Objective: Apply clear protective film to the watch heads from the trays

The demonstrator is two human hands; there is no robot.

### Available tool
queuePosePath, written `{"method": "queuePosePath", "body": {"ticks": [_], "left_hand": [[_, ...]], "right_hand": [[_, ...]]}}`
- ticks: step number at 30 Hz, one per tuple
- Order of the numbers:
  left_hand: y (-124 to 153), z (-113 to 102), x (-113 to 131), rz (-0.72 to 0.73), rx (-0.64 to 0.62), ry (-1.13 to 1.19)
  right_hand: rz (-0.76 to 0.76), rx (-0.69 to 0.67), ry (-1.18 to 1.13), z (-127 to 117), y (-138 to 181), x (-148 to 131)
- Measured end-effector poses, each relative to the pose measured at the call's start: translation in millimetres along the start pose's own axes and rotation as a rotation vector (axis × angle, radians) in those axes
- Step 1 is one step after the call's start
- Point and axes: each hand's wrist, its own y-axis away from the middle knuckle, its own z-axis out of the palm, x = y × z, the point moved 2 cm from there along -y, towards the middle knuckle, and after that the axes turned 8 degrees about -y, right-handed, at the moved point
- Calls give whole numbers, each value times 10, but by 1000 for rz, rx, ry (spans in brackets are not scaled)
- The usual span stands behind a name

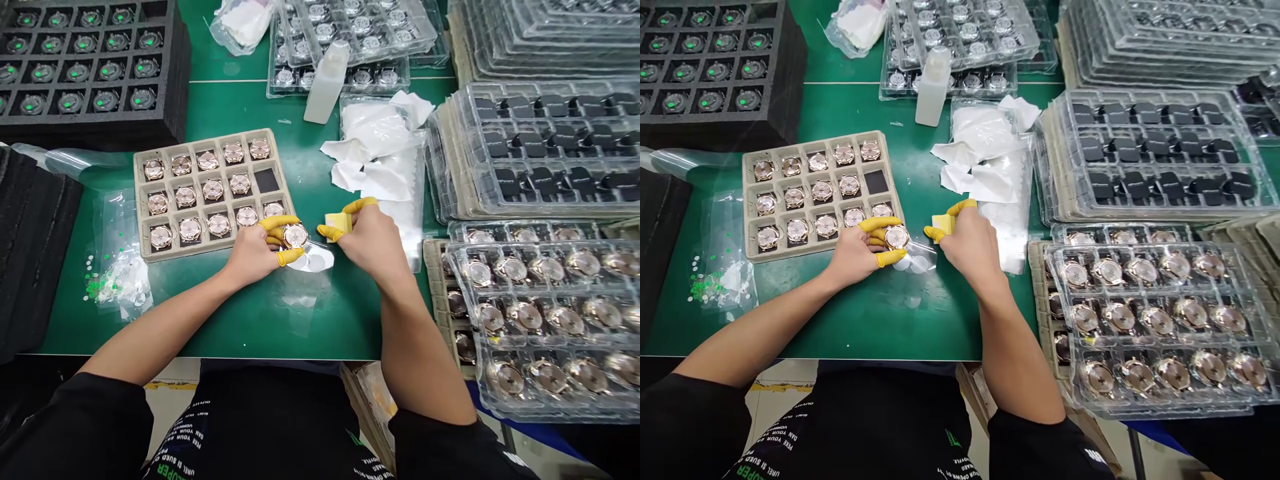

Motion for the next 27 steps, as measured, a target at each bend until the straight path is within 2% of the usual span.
{"method": "queuePosePath", "body": {"ticks": [3, 5, 7, 10, 14, 17, 23, 27], "left_hand": [[-5, -1, -18, -4, -2, 8], [-6, 0, -27, -10, -1, 15], [-4, 6, -27, -11, 0, 23], [2, 17, -20, -5, 4, 36], [9, 17, -22, 9, 20, 35], [14, 11, -33, 23, 9, 31], [34, 14, -49, 25, -18, 36], [21, 12, -41, -18, -32, 78]], "right_hand": [[-146, -6, -417, -63, -39, -25], [-312, 2, -565, -121, -19, -83], [-459, -9, -540, -147, 35, -150], [-585, -105, -353, -91, 134, -226], [-584, -280, -145, 49, 220, -265], [-581, -337, -101, 92, 220, -287], [-597, -287, -49, 125, 151, -297], [-508, -253, -56, 130, 114, -245]]}}
